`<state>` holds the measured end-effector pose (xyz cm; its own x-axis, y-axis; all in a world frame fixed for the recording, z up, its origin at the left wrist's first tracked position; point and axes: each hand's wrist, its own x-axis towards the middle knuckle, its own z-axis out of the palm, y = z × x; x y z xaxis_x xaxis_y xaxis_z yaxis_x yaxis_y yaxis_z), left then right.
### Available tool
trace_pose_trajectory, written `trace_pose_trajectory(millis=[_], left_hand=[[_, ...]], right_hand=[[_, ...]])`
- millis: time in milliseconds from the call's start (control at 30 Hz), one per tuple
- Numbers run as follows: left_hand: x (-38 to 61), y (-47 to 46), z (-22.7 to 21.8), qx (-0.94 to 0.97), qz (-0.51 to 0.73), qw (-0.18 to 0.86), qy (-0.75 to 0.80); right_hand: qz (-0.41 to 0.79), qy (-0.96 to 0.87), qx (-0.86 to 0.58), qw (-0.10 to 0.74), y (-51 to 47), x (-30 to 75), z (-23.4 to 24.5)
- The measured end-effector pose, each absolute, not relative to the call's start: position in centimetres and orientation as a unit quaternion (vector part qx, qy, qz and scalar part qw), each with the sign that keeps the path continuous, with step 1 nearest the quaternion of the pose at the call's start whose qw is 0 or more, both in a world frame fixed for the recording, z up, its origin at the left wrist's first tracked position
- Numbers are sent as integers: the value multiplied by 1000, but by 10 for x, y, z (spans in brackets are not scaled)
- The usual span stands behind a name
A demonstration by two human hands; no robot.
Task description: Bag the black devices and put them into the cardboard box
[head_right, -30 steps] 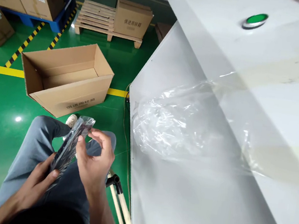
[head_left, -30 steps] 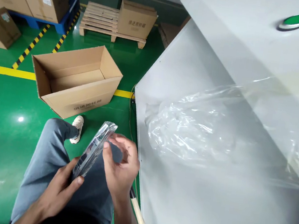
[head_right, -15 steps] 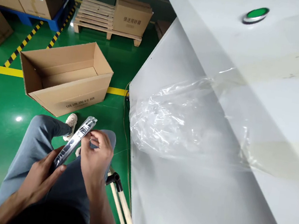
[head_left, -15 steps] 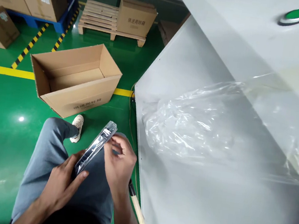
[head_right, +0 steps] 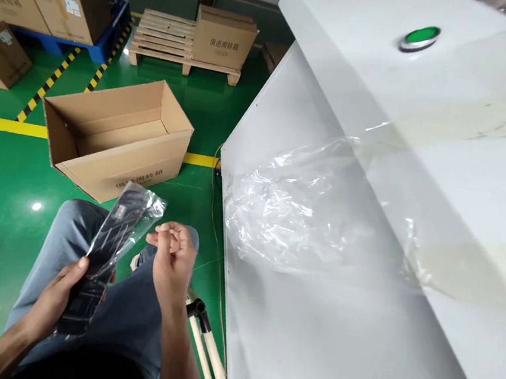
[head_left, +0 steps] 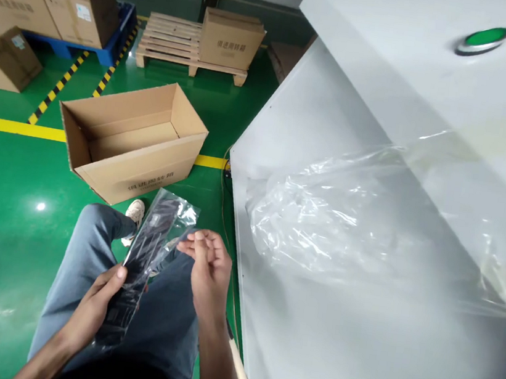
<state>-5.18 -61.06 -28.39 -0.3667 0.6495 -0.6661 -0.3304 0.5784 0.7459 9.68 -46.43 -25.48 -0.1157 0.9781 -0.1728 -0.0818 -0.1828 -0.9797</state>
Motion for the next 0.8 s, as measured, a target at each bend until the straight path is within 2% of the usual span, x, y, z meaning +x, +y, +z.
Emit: trace_pose_trajectory(millis=[200,400,567,667,800], left_hand=[[-43,-585,-273,208,493,461,708],[-39,-580,-267,337,465,392,719],[-37,-582,-274,389,442,329,738],[-41,-582,-274,358,440,302,766],[-53,-582,-272,316,449,290,783]], right_hand=[[559,-575,-471,368,-487,78,-250],[588,-583,-466,311,-490,72,-248],[536,-625,-475,311,-487,76,-248],[483,-650,-492,319,-484,82,-255],[522,-601,-499,342,-480,86,-259]])
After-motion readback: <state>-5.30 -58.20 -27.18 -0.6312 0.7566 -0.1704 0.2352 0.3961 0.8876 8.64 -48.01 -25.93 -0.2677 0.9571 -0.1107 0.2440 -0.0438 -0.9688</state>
